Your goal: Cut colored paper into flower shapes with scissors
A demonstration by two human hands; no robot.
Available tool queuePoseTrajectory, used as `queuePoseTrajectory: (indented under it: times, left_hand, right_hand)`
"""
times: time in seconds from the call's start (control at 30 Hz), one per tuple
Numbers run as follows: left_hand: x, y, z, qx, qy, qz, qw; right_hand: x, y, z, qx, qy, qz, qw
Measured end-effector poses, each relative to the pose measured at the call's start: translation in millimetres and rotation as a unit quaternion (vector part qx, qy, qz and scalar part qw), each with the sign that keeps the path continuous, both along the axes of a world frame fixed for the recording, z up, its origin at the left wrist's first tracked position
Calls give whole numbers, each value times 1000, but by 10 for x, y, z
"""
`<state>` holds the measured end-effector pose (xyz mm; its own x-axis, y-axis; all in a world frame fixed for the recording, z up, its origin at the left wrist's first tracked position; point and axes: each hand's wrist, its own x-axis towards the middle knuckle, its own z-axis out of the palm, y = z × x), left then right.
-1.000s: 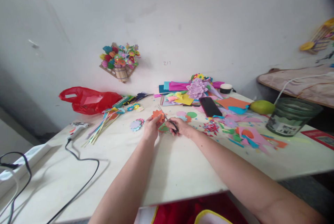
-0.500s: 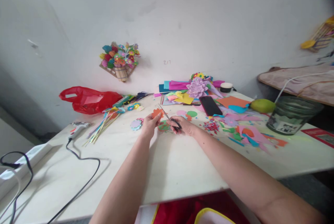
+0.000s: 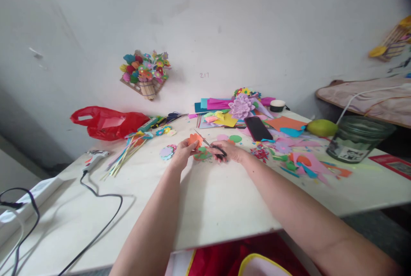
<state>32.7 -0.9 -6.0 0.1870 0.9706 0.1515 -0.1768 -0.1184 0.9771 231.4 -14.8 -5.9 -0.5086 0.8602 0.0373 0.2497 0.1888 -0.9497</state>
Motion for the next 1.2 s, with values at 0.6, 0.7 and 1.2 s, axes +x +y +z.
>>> queuePoseTrajectory:
  times: [0.6, 0.7, 1.2]
  left_hand:
    - [-44, 40, -65, -2, -15, -16, 1000]
    - [-44, 39, -62, -1, -13, -14, 1000]
    - [-31, -12, -17, -2, -7, -11, 1000]
  right_hand:
    - [101, 107, -21, -9, -38, 38, 999]
    - [102, 103, -20, -14, -47, 36, 998]
    - [93, 93, -17, -14, -51, 35, 998]
